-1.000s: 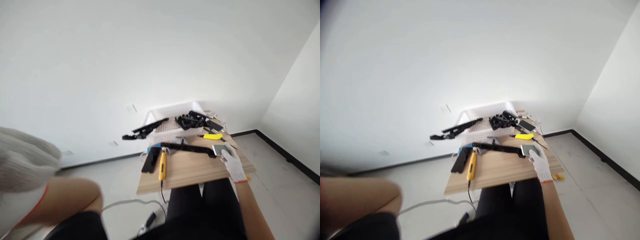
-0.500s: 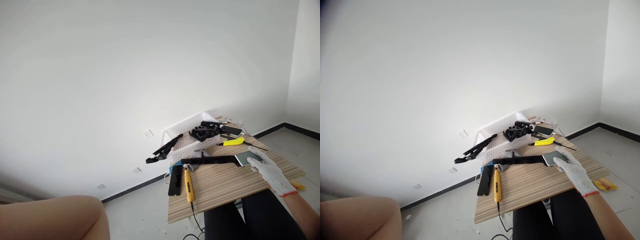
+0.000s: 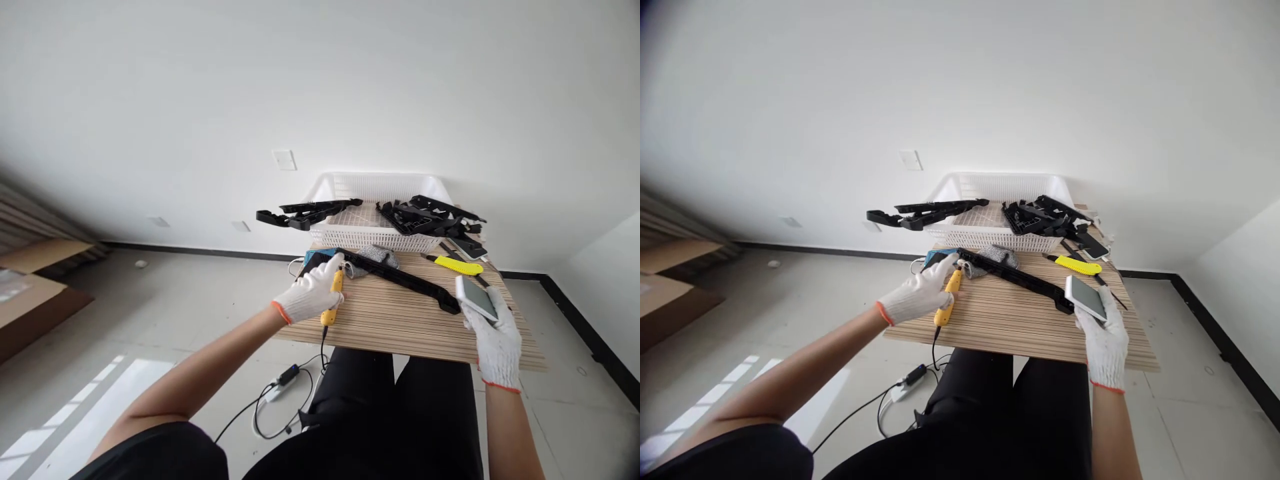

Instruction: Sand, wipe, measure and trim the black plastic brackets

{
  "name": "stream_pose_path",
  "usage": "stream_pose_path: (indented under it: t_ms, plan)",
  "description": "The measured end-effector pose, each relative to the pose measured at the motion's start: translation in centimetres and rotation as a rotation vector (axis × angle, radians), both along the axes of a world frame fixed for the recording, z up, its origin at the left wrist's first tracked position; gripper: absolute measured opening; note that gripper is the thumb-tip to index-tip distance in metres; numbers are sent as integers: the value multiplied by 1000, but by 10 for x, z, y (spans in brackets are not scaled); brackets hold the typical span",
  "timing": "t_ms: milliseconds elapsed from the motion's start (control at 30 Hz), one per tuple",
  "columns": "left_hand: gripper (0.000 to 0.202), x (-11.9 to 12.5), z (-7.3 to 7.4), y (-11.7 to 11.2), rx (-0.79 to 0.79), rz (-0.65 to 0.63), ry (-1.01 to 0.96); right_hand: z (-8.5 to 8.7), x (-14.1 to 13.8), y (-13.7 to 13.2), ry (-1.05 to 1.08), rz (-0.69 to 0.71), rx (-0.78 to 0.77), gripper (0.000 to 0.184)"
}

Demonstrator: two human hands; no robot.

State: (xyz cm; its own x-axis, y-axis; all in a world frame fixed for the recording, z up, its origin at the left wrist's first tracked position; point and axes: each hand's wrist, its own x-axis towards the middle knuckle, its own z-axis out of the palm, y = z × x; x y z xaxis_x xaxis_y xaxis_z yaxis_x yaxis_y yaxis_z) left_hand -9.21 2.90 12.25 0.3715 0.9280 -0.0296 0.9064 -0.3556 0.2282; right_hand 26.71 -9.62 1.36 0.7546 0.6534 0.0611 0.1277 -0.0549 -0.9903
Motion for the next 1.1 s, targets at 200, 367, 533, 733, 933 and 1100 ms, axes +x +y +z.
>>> stream_pose_path:
  t_ms: [200, 367, 533, 733, 933, 1100]
  plan:
    - [98, 21, -46, -14, -113, 196, 176, 14, -7, 23, -384, 107, -193, 57]
    - [96, 22, -48, -7, -78, 236, 201, 9, -6, 36, -731, 452, -292, 56]
    - [94, 21, -54, 2, -43, 253, 163, -1, 12, 15, -781, 470, -267, 60]
    - [92, 29, -59, 16, 0, 211, 194, -3, 46, -26, -677, 267, -266, 54]
    - [92, 41, -53, 36, -6, 123, 178, -2, 54, -35, -601, 224, -225, 44]
    - [70, 55, -34, 34, 191, 45, 104, -3, 64, -35, -606, 297, -185, 49]
